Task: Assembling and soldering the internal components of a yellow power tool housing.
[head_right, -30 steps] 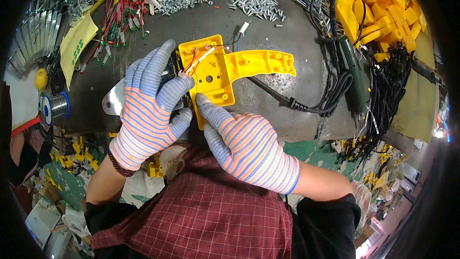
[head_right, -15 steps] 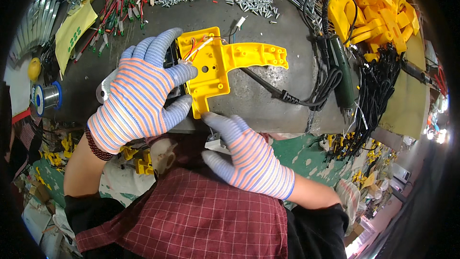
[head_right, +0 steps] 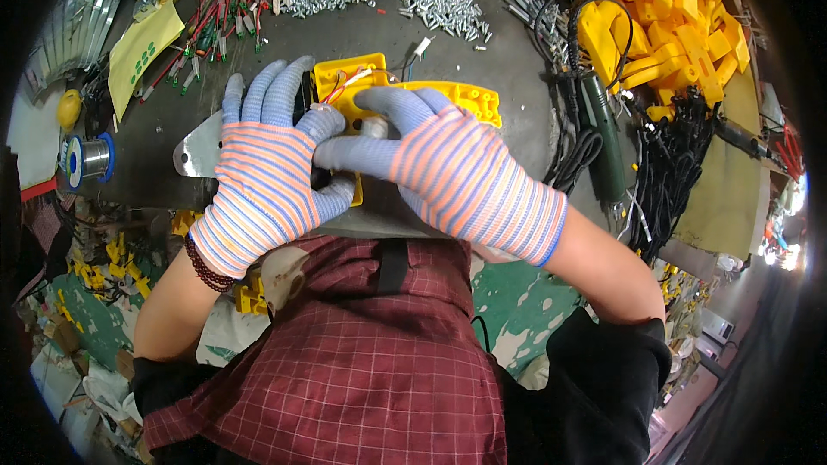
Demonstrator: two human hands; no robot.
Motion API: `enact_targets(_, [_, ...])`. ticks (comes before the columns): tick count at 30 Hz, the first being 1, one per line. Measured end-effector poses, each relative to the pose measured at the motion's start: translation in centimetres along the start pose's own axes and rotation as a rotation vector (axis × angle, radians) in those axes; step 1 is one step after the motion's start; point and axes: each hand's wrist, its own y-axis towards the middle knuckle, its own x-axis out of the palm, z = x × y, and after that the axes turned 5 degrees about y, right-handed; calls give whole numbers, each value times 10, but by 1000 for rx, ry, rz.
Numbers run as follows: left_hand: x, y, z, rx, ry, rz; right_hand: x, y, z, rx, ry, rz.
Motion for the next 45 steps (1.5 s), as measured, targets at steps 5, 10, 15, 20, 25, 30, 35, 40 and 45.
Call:
enact_targets(5, [2,0,-1,-23,-25,-39,8,-30,9,511,631,274])
enact_targets(10, [2,1,0,-11,-38,-10,-3,-20,-6,573,652,44])
enact_targets(15, [0,3,0,-14,-51,-29,-12,5,4,540,693,-111])
enact_targets(20, [2,2,2,-29,-62,19,-13,10,48,54,605,-180])
enact_targets(25, [5,-3,-1,-48,-57,59,-30,20,26,73,275,-234])
enact_targets(30, [3,1,1,-12,-36,56,-13,24,15,156,249,-92])
enact_targets(35, [5,0,-2,10,-50,61,-17,33,22,-87,271,-128])
enact_targets(40, [4,2,-5,39,-32,44,6,20,42,-388,-23,88])
enact_targets(45, [5,18,-19,206,-67,18,-7,17,43,-325,179,26])
